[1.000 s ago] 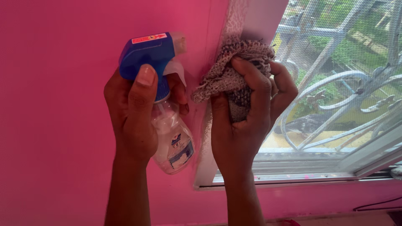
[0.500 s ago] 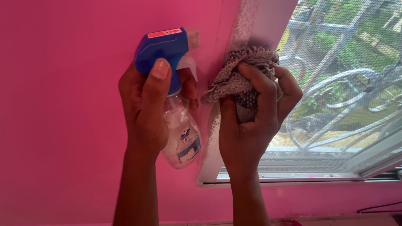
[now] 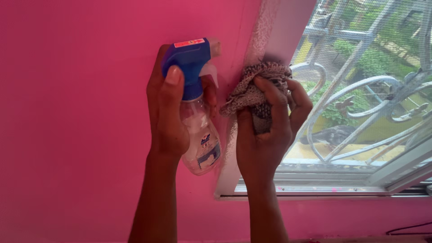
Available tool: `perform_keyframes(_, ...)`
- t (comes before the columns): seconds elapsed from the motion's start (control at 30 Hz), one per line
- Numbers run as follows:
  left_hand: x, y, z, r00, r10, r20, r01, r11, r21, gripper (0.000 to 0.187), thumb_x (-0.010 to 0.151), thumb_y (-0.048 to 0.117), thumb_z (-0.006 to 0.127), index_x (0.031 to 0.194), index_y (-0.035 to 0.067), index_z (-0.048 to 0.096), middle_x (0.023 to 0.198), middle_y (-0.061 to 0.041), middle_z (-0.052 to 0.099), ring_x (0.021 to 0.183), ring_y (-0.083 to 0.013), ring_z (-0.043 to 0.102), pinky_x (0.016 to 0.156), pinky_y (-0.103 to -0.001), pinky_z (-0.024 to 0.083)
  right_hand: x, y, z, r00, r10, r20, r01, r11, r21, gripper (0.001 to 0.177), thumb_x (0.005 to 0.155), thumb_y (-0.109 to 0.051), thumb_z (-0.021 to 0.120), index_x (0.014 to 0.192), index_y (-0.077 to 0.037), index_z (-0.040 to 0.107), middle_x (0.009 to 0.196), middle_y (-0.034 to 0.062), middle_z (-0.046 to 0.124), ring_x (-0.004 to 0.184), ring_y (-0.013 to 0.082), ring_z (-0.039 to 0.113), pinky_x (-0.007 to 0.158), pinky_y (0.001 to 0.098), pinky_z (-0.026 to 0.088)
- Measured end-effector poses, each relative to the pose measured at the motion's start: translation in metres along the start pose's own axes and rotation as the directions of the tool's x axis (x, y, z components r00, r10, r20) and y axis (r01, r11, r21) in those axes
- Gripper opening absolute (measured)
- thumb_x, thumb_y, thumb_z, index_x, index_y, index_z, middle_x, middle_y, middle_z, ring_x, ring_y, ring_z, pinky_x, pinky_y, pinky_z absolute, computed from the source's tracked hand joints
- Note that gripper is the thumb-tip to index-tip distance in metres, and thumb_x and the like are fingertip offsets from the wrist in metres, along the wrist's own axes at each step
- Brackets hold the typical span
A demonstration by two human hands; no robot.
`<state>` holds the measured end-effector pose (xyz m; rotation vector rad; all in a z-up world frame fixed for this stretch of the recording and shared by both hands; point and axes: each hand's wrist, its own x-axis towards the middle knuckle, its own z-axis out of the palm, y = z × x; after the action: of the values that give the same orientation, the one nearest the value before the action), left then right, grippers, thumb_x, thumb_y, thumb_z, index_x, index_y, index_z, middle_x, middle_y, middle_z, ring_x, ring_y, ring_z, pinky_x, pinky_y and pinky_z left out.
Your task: The person wipes the edges and tracks of a window frame with a cloth while holding a spray bottle.
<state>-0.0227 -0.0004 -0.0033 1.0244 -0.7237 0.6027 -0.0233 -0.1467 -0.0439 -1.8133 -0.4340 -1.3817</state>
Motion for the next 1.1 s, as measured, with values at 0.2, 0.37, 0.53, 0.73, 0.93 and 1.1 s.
perform_keyframes(0.2, -0.01, -0.011, -0.002, 0.999, -0.031, 0.037, 0.033, 0.998, -0.053, 0.044, 0.112, 0.039, 0.046, 0.133, 0.0, 0.051, 0.09, -0.01, 0.06, 0.081, -0.0169, 0.06, 0.072, -0.034, 0.052, -0.003, -0.006, -0.01, 0.998, -0.002, 0.063, 0.0, 0.999, 0.032, 0.045, 0.097, -0.004, 0.076, 0.139, -0.012, 0.063, 0.149, 0.0107, 0.037, 0.142, 0.0276, 0.044, 0.122, 0.0391, 0.041)
perform_keyframes(0.37, -0.014, -0.01, -0.001, 0.998, -0.017, 0.065, 0.016, 1.0, 0.02, 0.055, 0.115, 0.047, 0.042, 0.142, 0.0, 0.051, 0.092, -0.009, 0.06, 0.082, -0.0136, 0.056, 0.074, -0.031, 0.051, -0.002, -0.012, -0.011, 0.997, 0.04, 0.063, -0.043, 0.998, 0.052, 0.044, 0.099, -0.016, 0.082, 0.14, -0.013, 0.064, 0.148, 0.0121, 0.038, 0.141, 0.0286, 0.045, 0.124, 0.0409, 0.042)
perform_keyframes(0.53, -0.012, 0.001, 0.001, 0.997, -0.019, 0.078, 0.013, 0.997, 0.079, 0.06, 0.115, 0.052, 0.043, 0.144, 0.0, 0.047, 0.098, -0.008, 0.059, 0.083, -0.014, 0.056, 0.074, -0.031, 0.052, -0.001, -0.017, -0.009, 0.997, 0.07, 0.036, -0.07, 0.998, -0.002, 0.045, 0.097, -0.016, 0.083, 0.138, -0.014, 0.066, 0.15, 0.0129, 0.041, 0.143, 0.0307, 0.047, 0.121, 0.0413, 0.043)
perform_keyframes(0.73, -0.016, 0.005, 0.0, 0.998, -0.061, 0.025, 0.059, 0.997, 0.055, 0.07, 0.111, 0.059, 0.035, 0.149, 0.001, 0.049, 0.097, -0.007, 0.06, 0.085, -0.0142, 0.056, 0.076, -0.031, 0.051, 0.004, -0.023, -0.01, 0.997, 0.076, 0.031, -0.074, 0.995, -0.062, 0.044, 0.093, -0.014, 0.081, 0.135, -0.014, 0.066, 0.148, 0.0138, 0.042, 0.141, 0.0323, 0.047, 0.117, 0.0423, 0.043)
perform_keyframes(0.93, -0.019, 0.004, -0.002, 0.996, -0.078, 0.038, 0.081, 0.993, -0.088, 0.069, 0.11, 0.053, 0.037, 0.155, 0.001, 0.045, 0.102, -0.008, 0.059, 0.091, -0.0161, 0.055, 0.081, -0.034, 0.05, 0.004, -0.02, -0.008, 0.996, 0.083, 0.028, -0.082, 0.995, -0.053, 0.044, 0.092, -0.012, 0.081, 0.134, -0.014, 0.066, 0.148, 0.0138, 0.041, 0.141, 0.0317, 0.046, 0.117, 0.043, 0.043)
perform_keyframes(1.1, -0.021, -0.002, -0.011, 0.995, -0.077, 0.056, 0.083, 0.99, -0.115, 0.069, 0.109, 0.051, 0.038, 0.15, -0.004, 0.044, 0.104, -0.011, 0.061, 0.093, -0.0182, 0.057, 0.085, -0.035, 0.05, 0.002, -0.018, -0.005, 0.996, 0.085, 0.023, -0.085, 0.996, 0.001, 0.043, 0.095, -0.01, 0.08, 0.135, -0.014, 0.066, 0.149, 0.0133, 0.04, 0.142, 0.0305, 0.048, 0.117, 0.0414, 0.045)
